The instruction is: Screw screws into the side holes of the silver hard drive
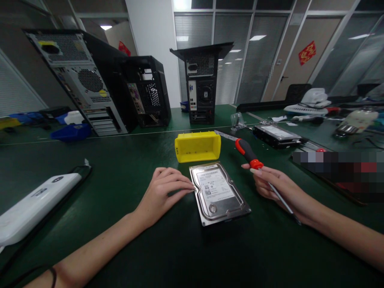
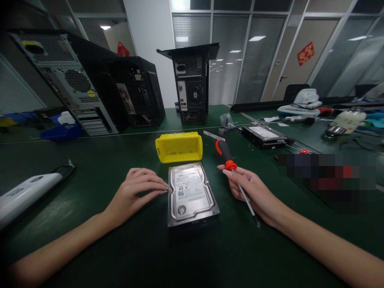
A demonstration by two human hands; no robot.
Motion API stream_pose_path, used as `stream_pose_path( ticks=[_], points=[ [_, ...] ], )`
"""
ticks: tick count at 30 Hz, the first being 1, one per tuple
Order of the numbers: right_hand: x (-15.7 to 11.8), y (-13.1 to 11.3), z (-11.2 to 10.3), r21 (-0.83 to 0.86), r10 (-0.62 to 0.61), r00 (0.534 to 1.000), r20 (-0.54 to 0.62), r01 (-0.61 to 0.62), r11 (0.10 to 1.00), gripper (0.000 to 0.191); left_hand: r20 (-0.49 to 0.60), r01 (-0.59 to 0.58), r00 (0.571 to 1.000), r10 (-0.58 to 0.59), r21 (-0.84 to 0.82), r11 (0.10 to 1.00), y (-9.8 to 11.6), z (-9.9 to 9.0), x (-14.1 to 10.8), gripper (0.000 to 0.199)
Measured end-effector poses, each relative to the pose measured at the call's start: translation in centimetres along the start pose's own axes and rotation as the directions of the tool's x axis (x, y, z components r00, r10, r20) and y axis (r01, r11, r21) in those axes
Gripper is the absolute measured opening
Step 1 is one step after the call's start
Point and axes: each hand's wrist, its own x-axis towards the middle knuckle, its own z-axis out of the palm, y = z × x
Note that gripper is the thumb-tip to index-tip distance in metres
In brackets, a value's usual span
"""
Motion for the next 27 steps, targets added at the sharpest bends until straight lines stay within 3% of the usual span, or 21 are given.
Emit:
stream_pose_path(
  ticks=[19, 27],
  points=[
    [0.09, 0.09, 0.03, -0.014, 0.01, 1.0, -0.025, -0.011, 1.0, 0.053, 0.058, 0.07, 0.996, -0.063, -0.134, 0.988, -0.4, 0.2, 0.51, 0.013],
    [0.31, -0.11, 0.32, -0.037, -0.077, 0.997, -0.003, 0.077, 0.996, 0.05, 0.039, 0.039, 0.999, -0.034, -0.153, 0.987, -0.69, 0.39, 0.44, 0.012]
  ],
)
